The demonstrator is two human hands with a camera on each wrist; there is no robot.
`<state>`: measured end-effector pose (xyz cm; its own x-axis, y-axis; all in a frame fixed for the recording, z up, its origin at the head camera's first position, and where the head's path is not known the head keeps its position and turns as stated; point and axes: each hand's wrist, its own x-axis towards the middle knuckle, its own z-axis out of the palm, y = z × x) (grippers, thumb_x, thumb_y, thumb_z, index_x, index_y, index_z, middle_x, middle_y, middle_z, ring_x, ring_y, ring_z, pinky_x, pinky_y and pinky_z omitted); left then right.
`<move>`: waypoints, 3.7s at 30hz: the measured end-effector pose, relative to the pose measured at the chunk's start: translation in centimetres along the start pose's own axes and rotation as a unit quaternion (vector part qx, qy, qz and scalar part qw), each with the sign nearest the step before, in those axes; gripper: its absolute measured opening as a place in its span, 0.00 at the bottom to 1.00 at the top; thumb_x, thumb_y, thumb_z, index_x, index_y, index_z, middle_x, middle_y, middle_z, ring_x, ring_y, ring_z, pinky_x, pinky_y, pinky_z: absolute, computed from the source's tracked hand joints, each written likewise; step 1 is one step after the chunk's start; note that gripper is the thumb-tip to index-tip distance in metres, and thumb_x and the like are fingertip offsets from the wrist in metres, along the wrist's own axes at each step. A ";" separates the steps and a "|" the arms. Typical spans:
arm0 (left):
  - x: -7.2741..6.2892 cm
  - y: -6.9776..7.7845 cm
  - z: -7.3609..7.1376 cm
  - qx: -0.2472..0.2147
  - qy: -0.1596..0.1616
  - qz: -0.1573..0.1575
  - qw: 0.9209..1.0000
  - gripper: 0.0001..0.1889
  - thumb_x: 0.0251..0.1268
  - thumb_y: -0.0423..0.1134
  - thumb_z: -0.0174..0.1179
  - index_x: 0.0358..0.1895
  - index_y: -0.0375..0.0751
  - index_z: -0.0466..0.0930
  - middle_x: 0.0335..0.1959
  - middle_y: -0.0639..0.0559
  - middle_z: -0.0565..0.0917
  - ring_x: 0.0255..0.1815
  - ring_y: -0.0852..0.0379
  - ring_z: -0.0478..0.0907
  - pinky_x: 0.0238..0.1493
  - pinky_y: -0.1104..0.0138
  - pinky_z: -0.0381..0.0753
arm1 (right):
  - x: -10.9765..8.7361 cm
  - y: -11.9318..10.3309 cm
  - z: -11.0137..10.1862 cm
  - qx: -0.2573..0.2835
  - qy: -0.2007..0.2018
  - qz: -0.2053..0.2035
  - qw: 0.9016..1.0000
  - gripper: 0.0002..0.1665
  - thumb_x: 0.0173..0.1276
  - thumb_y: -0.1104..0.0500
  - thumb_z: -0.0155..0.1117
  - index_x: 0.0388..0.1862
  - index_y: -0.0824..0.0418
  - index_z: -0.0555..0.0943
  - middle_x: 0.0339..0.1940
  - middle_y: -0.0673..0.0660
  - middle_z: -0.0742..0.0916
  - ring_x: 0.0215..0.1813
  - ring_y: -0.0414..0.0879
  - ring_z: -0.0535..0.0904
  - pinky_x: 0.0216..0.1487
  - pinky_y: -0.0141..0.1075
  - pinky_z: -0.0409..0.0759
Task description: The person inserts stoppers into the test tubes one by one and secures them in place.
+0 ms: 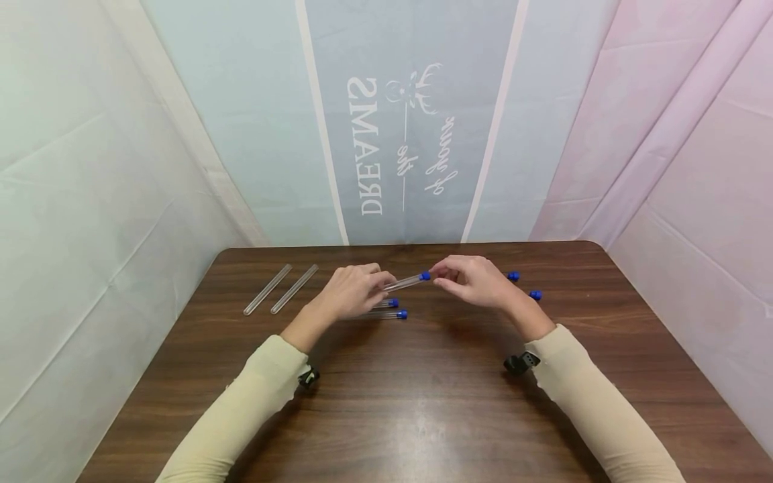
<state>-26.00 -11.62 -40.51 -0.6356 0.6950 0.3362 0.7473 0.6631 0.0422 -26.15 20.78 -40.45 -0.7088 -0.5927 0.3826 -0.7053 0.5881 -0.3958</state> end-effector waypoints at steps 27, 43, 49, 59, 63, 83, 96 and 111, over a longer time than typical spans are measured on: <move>0.1 0.7 0.0 0.025 0.013 0.051 0.998 0.10 0.78 0.40 0.72 0.57 0.52 0.92 0.37 0.55 0.88 0.30 0.58 0.83 0.27 0.65 0.79 | 0.6 -0.8 1.0 -0.058 -0.066 -0.019 0.996 0.09 0.87 0.54 0.64 0.41 0.52 0.81 0.27 0.42 0.79 0.25 0.32 0.67 0.30 0.32 0.67; 0.3 1.1 -0.4 0.043 -0.016 0.042 0.998 0.08 0.80 0.38 0.70 0.54 0.55 0.90 0.37 0.55 0.89 0.27 0.59 0.77 0.23 0.69 0.69 | 0.6 -1.1 0.9 -0.044 -0.096 -0.042 0.994 0.10 0.90 0.57 0.61 0.42 0.56 0.80 0.29 0.43 0.77 0.28 0.32 0.67 0.33 0.32 0.66; 0.4 1.1 -0.6 0.066 -0.001 0.053 0.996 0.07 0.79 0.38 0.71 0.53 0.56 0.89 0.39 0.54 0.90 0.30 0.56 0.83 0.23 0.64 0.78 | 0.8 -1.2 0.6 -0.038 -0.107 -0.040 0.993 0.09 0.89 0.57 0.62 0.45 0.58 0.84 0.31 0.43 0.80 0.29 0.33 0.70 0.35 0.33 0.70; 0.6 1.3 -1.1 0.071 0.013 0.057 0.996 0.08 0.75 0.40 0.75 0.51 0.55 0.90 0.40 0.54 0.91 0.35 0.53 0.88 0.28 0.60 0.84 | 0.8 -1.3 0.2 0.000 -0.137 -0.035 0.990 0.09 0.90 0.57 0.60 0.44 0.55 0.83 0.34 0.55 0.90 0.30 0.29 0.77 0.36 0.33 0.77; 0.7 1.5 -1.1 0.068 0.012 0.050 0.996 0.07 0.76 0.41 0.75 0.51 0.55 0.89 0.40 0.54 0.90 0.34 0.53 0.87 0.27 0.60 0.84 | 0.7 -1.2 0.3 -0.005 -0.119 -0.040 0.992 0.09 0.90 0.57 0.61 0.44 0.52 0.83 0.31 0.52 0.88 0.29 0.29 0.75 0.34 0.32 0.76; 1.0 1.9 -1.2 0.040 0.023 0.020 0.999 0.06 0.78 0.43 0.73 0.47 0.48 0.86 0.33 0.51 0.84 0.28 0.53 0.82 0.23 0.62 0.78 | 0.8 -1.1 1.4 -0.102 0.018 -0.096 0.990 0.12 0.82 0.62 0.70 0.35 0.54 0.79 0.23 0.45 0.78 0.23 0.31 0.65 0.26 0.30 0.65; 0.9 2.2 -0.6 0.017 0.037 0.022 0.999 0.07 0.75 0.41 0.75 0.45 0.46 0.87 0.31 0.51 0.83 0.26 0.54 0.80 0.22 0.64 0.75 | 0.4 -1.5 2.3 -0.129 0.054 -0.105 0.985 0.11 0.81 0.63 0.71 0.36 0.56 0.80 0.24 0.48 0.82 0.21 0.34 0.65 0.24 0.30 0.65; 1.1 1.9 -0.7 0.014 0.026 0.045 0.999 0.06 0.79 0.41 0.71 0.43 0.45 0.86 0.32 0.51 0.83 0.30 0.53 0.82 0.24 0.62 0.79 | 0.4 -1.6 1.3 -0.035 -0.048 -0.065 0.996 0.10 0.87 0.63 0.64 0.40 0.55 0.81 0.29 0.51 0.93 0.30 0.40 0.92 0.31 0.33 0.83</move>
<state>-25.07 -9.80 -39.37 -0.5545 0.7372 0.3860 0.7951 0.6062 -0.0156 -25.23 18.91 -40.72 -0.6103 -0.7136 0.3440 -0.7920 0.5385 -0.2878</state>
